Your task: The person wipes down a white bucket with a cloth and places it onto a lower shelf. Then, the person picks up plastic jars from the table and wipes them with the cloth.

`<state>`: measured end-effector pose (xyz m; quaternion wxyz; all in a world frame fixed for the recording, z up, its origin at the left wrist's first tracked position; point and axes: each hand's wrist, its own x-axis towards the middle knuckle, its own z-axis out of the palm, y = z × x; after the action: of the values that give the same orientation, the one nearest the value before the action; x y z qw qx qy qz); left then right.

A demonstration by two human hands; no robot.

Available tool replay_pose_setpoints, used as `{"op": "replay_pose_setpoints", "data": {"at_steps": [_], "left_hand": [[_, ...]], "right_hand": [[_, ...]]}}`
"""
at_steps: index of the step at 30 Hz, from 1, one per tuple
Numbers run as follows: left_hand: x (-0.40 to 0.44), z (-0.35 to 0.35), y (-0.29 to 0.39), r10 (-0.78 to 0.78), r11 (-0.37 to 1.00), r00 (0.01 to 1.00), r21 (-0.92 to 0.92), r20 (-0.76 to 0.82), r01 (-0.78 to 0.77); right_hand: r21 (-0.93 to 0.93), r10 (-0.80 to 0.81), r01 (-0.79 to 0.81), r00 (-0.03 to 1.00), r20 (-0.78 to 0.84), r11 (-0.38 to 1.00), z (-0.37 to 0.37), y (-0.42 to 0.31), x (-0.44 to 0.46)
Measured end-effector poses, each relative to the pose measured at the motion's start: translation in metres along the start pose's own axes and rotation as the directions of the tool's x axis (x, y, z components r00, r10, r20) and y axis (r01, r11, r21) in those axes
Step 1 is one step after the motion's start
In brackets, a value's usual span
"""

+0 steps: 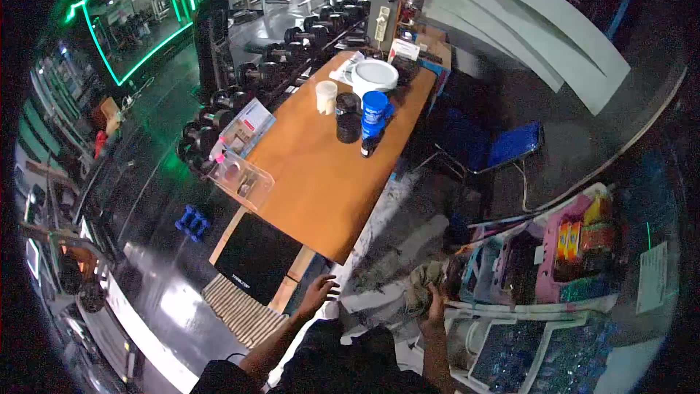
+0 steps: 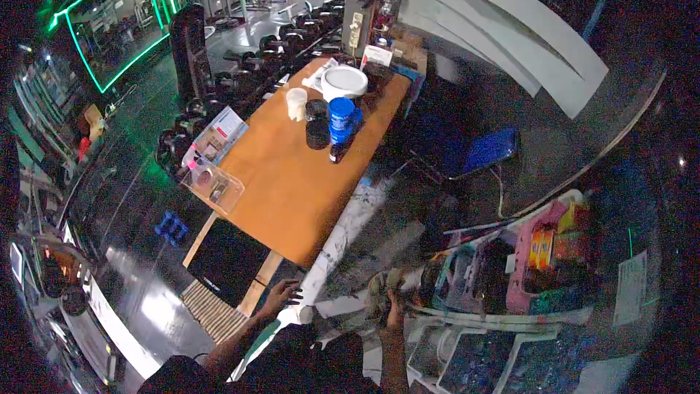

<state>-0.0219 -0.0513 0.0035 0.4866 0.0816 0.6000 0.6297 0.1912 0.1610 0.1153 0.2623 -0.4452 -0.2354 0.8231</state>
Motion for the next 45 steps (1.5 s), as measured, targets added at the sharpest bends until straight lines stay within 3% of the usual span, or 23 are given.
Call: {"op": "replay_pose_setpoints", "data": {"at_steps": [2, 5, 6, 7, 8, 11, 13, 15, 19, 22, 23, 25, 28, 31, 35, 36, 39, 40, 41, 43, 45], "left_hand": [[0.007, -0.006, 0.01, 0.045, 0.998, 0.998, 0.04, 0.049, -0.047], [0.022, -0.003, 0.024, 0.057, 0.989, 0.994, 0.127, 0.096, -0.069], [0.032, -0.002, 0.025, 0.07, 0.977, 0.993, 0.196, 0.096, -0.088], [0.041, 0.003, 0.03, 0.075, 0.985, 0.993, 0.151, 0.088, -0.088], [0.05, 0.009, 0.035, 0.082, 0.991, 0.994, 0.104, 0.079, -0.09], [0.08, 0.036, 0.055, 0.15, 0.989, 0.989, 0.002, 0.005, -0.15], [0.104, 0.053, 0.063, 0.211, 0.977, 0.976, -0.024, -0.045, -0.212], [0.134, 0.064, 0.064, 0.225, 0.974, 0.971, -0.007, -0.085, -0.226], [0.167, 0.078, 0.075, 0.296, 0.954, 0.94, 0.014, -0.171, -0.298], [0.168, 0.086, 0.098, 0.266, 0.943, 0.906, -0.104, -0.33, -0.315], [0.168, 0.09, 0.106, 0.26, 0.936, 0.891, -0.128, -0.371, -0.327], [0.18, 0.089, 0.117, 0.286, 0.936, 0.856, -0.067, -0.43, -0.347], [0.194, 0.087, 0.143, 0.334, 0.929, 0.8, 0.03, -0.498, -0.368], [0.233, 0.07, 0.16, 0.417, 0.882, 0.735, 0.043, -0.534, -0.469], [0.291, 0.039, 0.213, 0.493, 0.854, 0.666, 0.165, -0.56, -0.494], [0.307, 0.03, 0.229, 0.506, 0.85, 0.649, 0.204, -0.568, -0.485], [0.352, 0.003, 0.276, 0.53, 0.846, 0.624, 0.318, -0.574, -0.427], [0.366, -0.007, 0.291, 0.53, 0.848, 0.628, 0.358, -0.57, -0.39], [0.379, -0.017, 0.304, 0.53, 0.847, 0.633, 0.398, -0.564, -0.354], [0.414, -0.041, 0.323, 0.616, 0.754, 0.601, 0.603, -0.51, -0.261], [0.454, -0.067, 0.335, 0.683, 0.647, 0.574, 0.739, -0.451, -0.189]], "right_hand": [[0.095, -0.195, 0.181, 0.966, 0.172, 0.979, -0.059, 0.037, 0.065], [0.164, -0.06, 0.026, 0.977, 0.206, 0.986, -0.039, 0.023, 0.08], [0.197, -0.024, -0.024, 0.971, 0.239, 0.98, 0.001, 0.006, 0.056], [0.225, 0.009, -0.074, 0.961, 0.277, 0.972, 0.033, -0.011, 0.042], [0.154, 0.02, -0.089, 0.917, 0.398, 0.984, 0.05, -0.023, 0.04], [0.039, 0.082, -0.101, 0.938, 0.336, 0.994, 0.088, -0.051, 0.061], [0.0, 0.05, -0.057, 0.886, 0.461, 0.998, 0.1, -0.065, 0.082], [-0.093, 0.142, -0.112, 0.881, 0.452, 0.989, 0.113, -0.081, 0.111], [-0.005, 0.17, -0.199, 0.824, 0.541, 0.98, 0.114, -0.086, 0.171], [-0.256, 0.228, -0.092, 0.787, 0.573, 0.962, 0.146, -0.106, 0.191], [-0.29, 0.224, -0.08, 0.832, 0.507, 0.954, 0.155, -0.11, 0.196], [-0.354, 0.191, -0.047, 0.904, 0.383, 0.934, 0.175, -0.112, 0.207], [-0.285, 0.234, -0.074, 0.78, 0.58, 0.956, 0.19, -0.114, 0.247], [-0.207, 0.172, -0.04, 0.722, 0.671, 0.978, 0.224, -0.13, 0.258], [-0.191, 0.142, -0.022, 0.748, 0.648, 0.981, 0.273, -0.151, 0.286], [-0.22, 0.08, 0.096, 0.736, 0.672, 0.971, 0.278, -0.156, 0.303], [-0.244, 0.101, 0.062, 0.794, 0.599, 0.968, 0.314, -0.169, 0.326], [-0.284, 0.159, 0.046, 0.738, 0.656, 0.958, 0.339, -0.181, 0.315], [-0.313, 0.173, 0.049, 0.746, 0.643, 0.949, 0.347, -0.181, 0.323], [-0.365, 0.19, 0.068, 0.758, 0.624, 0.929, 0.365, -0.184, 0.342], [-0.521, 0.023, 0.572, 0.659, 0.752, 0.633, 0.366, -0.184, 0.359]]}}
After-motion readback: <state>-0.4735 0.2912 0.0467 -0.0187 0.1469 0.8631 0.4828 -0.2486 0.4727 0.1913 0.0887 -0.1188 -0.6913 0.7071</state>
